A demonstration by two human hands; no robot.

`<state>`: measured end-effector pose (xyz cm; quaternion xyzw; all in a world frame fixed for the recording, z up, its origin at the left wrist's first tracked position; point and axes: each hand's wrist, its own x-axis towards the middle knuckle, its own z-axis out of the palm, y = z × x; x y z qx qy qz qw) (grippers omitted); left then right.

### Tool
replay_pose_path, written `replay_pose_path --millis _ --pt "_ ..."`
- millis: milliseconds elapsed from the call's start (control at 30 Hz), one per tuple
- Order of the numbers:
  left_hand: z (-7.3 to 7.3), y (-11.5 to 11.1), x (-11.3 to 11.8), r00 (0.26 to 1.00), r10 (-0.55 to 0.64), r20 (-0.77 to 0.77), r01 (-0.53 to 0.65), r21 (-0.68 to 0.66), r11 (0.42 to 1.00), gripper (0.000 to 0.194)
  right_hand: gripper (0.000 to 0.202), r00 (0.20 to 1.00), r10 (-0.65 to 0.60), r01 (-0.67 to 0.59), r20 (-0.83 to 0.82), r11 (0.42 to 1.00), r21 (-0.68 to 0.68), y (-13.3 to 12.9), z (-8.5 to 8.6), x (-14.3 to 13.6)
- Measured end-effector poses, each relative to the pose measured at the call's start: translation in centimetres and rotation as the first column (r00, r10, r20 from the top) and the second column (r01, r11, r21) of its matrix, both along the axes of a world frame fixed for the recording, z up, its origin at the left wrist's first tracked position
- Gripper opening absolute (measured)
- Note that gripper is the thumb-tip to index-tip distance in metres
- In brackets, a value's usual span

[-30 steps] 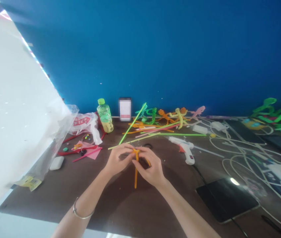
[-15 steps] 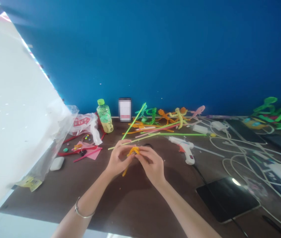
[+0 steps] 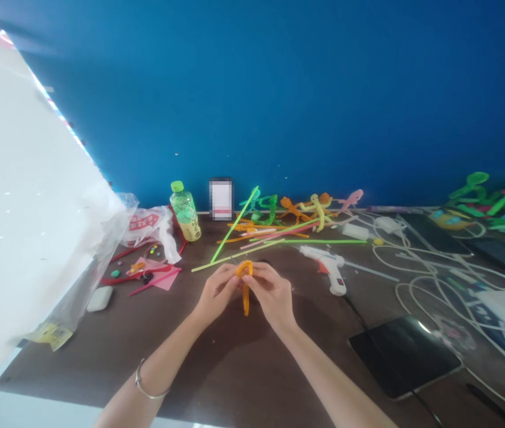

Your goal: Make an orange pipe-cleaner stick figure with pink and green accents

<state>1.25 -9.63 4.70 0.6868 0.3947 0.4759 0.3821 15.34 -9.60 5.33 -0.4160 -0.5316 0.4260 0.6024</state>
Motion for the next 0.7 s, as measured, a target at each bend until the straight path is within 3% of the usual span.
replay_pose_path --millis 367,533,700 --pt "-0.4 -0.6 0.6 0.996 0.054 -0.078 -0.051 0.035 0.998 0.039 0.012 1.000 0.023 -0.023 0.001 1.000 -0.006 0.0 0.4 0.1" --pt "-0.5 -0.9 1.1 0.991 0.000 0.133 0.035 -0.267 0.963 0.047 0.021 0.992 0.034 -0.043 -0.123 0.996 -0.072 0.1 0.1 0.0" --pt "-0.3 -0.8 1.3 0.928 0.075 0.365 0.111 -0.461 0.880 0.049 0.029 0.973 0.065 -0.080 -0.222 0.995 -0.059 0.2 0.3 0.0"
